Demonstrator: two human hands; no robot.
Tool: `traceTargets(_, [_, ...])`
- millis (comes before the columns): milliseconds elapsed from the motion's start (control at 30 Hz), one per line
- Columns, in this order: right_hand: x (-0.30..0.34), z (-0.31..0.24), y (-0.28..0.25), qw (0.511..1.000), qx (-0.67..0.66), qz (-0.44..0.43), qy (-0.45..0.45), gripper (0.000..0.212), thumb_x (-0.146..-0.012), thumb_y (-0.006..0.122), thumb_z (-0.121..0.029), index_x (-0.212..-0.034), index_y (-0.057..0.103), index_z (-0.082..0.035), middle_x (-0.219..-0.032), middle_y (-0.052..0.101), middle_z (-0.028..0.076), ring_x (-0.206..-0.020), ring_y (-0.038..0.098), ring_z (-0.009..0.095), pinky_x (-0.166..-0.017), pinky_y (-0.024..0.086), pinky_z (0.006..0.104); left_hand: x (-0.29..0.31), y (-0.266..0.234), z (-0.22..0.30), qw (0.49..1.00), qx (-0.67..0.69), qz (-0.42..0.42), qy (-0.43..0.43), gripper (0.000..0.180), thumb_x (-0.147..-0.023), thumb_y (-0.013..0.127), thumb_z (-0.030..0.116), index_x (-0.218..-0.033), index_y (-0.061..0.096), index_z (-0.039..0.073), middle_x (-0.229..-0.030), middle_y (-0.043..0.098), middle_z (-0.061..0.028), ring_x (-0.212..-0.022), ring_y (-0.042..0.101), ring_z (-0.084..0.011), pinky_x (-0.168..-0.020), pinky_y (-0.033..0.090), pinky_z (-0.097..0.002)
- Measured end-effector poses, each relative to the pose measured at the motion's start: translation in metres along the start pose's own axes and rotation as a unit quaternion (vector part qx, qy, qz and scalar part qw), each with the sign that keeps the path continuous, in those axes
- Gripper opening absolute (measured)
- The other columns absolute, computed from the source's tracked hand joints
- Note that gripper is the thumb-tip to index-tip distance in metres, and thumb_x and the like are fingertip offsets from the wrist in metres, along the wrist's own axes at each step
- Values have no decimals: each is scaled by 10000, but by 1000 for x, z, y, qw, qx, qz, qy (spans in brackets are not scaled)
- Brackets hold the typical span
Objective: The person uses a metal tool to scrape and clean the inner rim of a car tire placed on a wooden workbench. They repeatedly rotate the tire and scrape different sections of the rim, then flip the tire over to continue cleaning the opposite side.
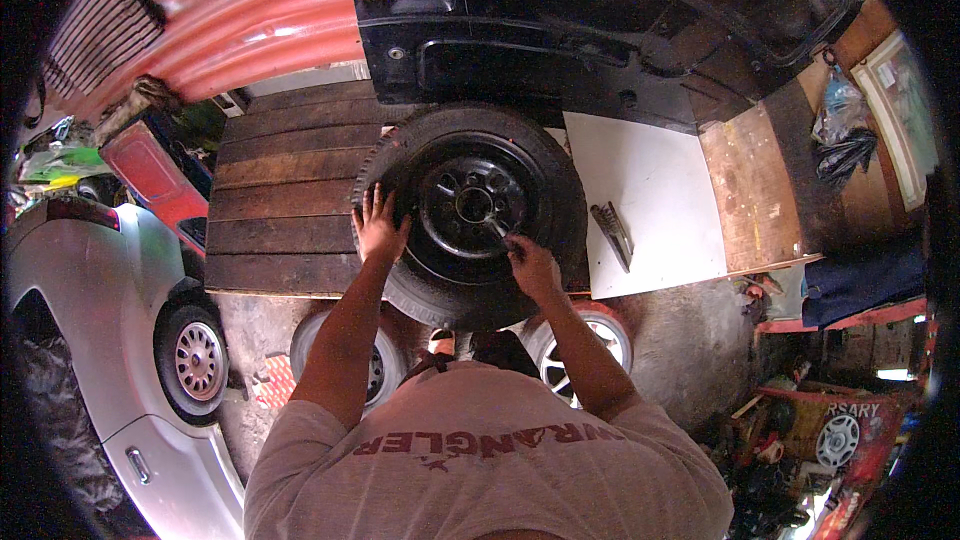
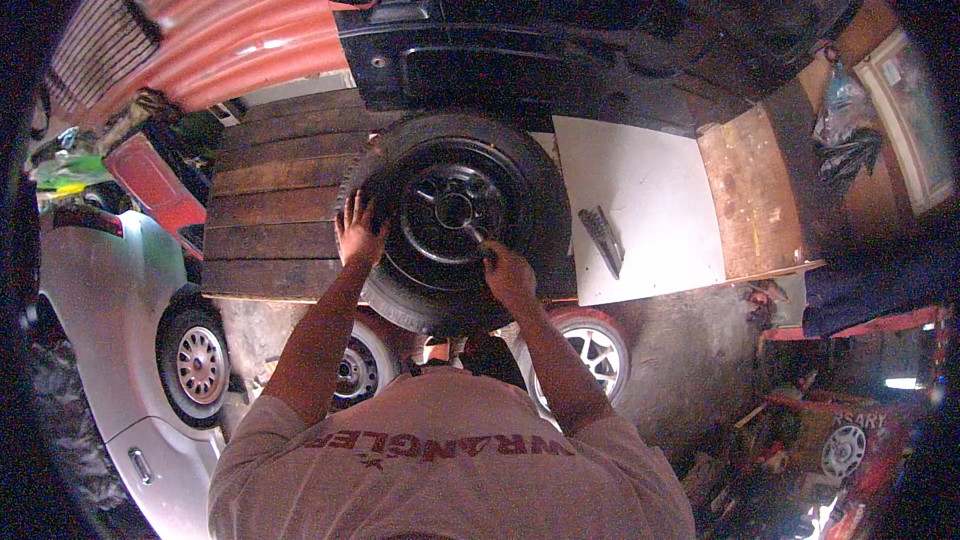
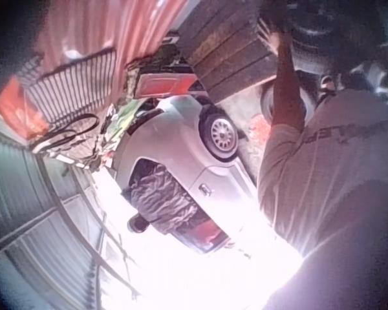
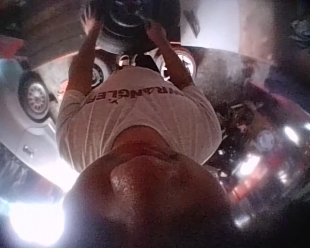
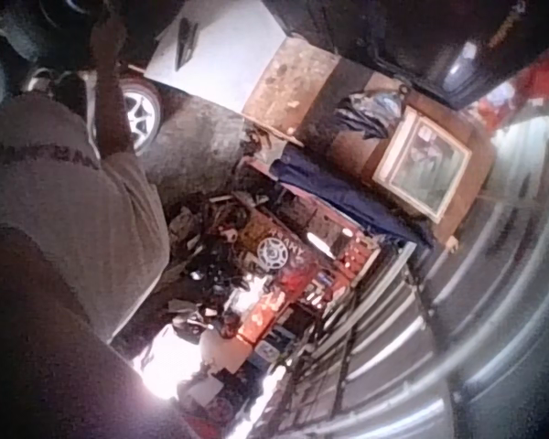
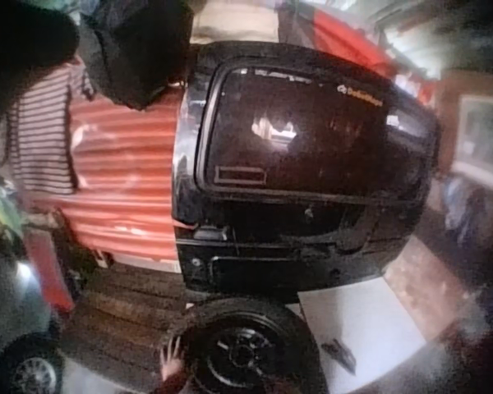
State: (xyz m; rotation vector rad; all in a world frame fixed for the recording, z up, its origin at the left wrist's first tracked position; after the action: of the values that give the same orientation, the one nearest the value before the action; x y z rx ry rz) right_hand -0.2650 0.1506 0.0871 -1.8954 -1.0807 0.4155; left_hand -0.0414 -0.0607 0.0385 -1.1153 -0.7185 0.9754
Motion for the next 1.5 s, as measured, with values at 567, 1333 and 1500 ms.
traceTargets(567, [-23, 20, -1, 996, -61, 61, -25, 313, -876, 609, -248, -1184, 595, -195, -941, 678, 186, -904, 646, 396, -774, 516, 483, 37, 12, 0, 999, 13, -1, -47, 670, -896, 514, 458, -1481, 283, 227, -1590, 103, -33, -1461, 67, -284, -1163, 36, -521])
traceTargets(1333, [-33, 18, 5, 1000, 26, 10, 9, 391, -848, 641, -183, -1233, 614, -242, -1063, 658, 151, -966, 636, 357, -846, 507, 434, 35, 15, 2, 999, 17, -8, -37, 693, -820, 600, 373, -1444, 348, 208, -1576, 157, -28, -1455, 95, -287, -1162, 64, -533])
traceTargets(1500, [3, 3, 9, 996, 81, -39, -8, 411, -836, 644, -174, -1236, 614, -262, -1073, 656, 126, -960, 641, 333, -856, 508, 435, 36, 13, 1, 999, 19, -6, -48, 692, -824, 598, 375, -1448, 339, 223, -1577, 148, -20, -1457, 92, -281, -1163, 65, -530])
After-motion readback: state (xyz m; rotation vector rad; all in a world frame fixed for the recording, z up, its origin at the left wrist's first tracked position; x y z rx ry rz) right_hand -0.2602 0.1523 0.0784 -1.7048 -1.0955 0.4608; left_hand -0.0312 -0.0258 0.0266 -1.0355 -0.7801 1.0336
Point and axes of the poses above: each hand's wrist, its own x-axis away from the middle knuckle, its own y-axis out of the palm, z = x × y, the point moved 4 cm from there along -x, towards the middle knuckle
